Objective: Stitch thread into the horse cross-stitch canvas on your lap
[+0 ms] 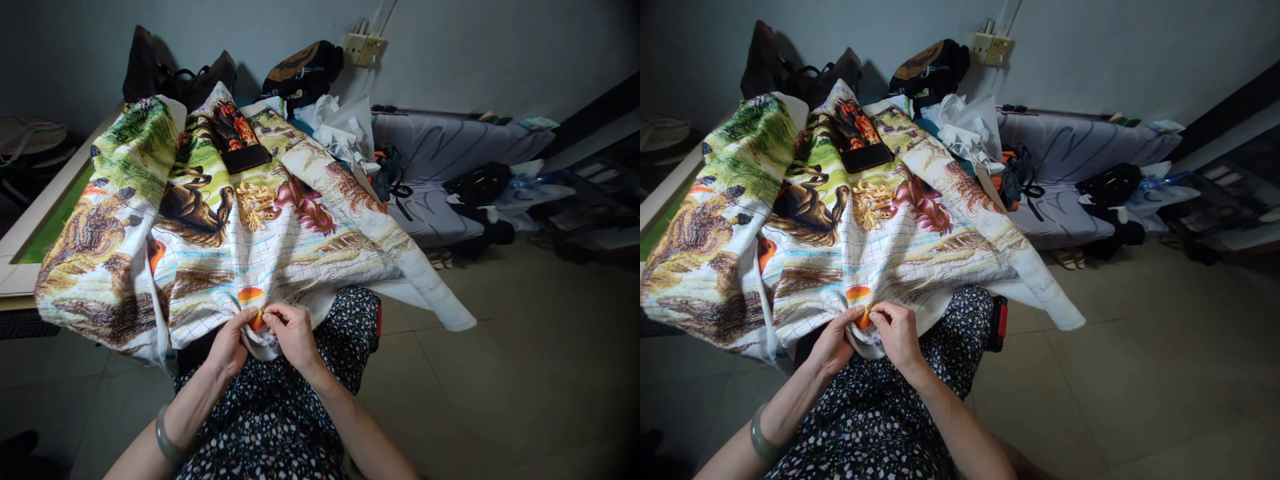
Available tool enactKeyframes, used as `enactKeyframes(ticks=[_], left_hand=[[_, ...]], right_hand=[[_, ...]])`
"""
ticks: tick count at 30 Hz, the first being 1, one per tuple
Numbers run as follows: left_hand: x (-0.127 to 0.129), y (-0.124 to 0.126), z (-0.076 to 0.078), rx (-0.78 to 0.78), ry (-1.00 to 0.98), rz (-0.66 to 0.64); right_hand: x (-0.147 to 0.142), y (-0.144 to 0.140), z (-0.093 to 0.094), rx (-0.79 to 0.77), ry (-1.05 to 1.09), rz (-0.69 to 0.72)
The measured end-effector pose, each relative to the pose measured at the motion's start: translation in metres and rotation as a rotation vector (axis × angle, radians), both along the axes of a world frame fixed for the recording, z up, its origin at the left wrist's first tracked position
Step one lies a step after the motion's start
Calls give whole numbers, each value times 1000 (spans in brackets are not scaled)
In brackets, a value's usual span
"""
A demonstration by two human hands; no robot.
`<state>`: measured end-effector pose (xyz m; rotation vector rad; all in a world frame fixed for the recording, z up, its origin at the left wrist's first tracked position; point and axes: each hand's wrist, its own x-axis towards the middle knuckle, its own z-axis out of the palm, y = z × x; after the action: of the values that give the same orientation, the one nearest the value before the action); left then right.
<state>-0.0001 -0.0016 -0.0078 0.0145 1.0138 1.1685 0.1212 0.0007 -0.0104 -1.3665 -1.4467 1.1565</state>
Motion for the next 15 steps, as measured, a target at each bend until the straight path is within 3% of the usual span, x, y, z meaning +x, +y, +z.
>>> enactKeyframes(ticks=[9,15], left_hand=[[1,-1,2,51,17,-12],[-1,-5,2,104,44,-44]], right_hand=[[-4,4,5,-133,165,-68],[2,9,17,37,10,46]])
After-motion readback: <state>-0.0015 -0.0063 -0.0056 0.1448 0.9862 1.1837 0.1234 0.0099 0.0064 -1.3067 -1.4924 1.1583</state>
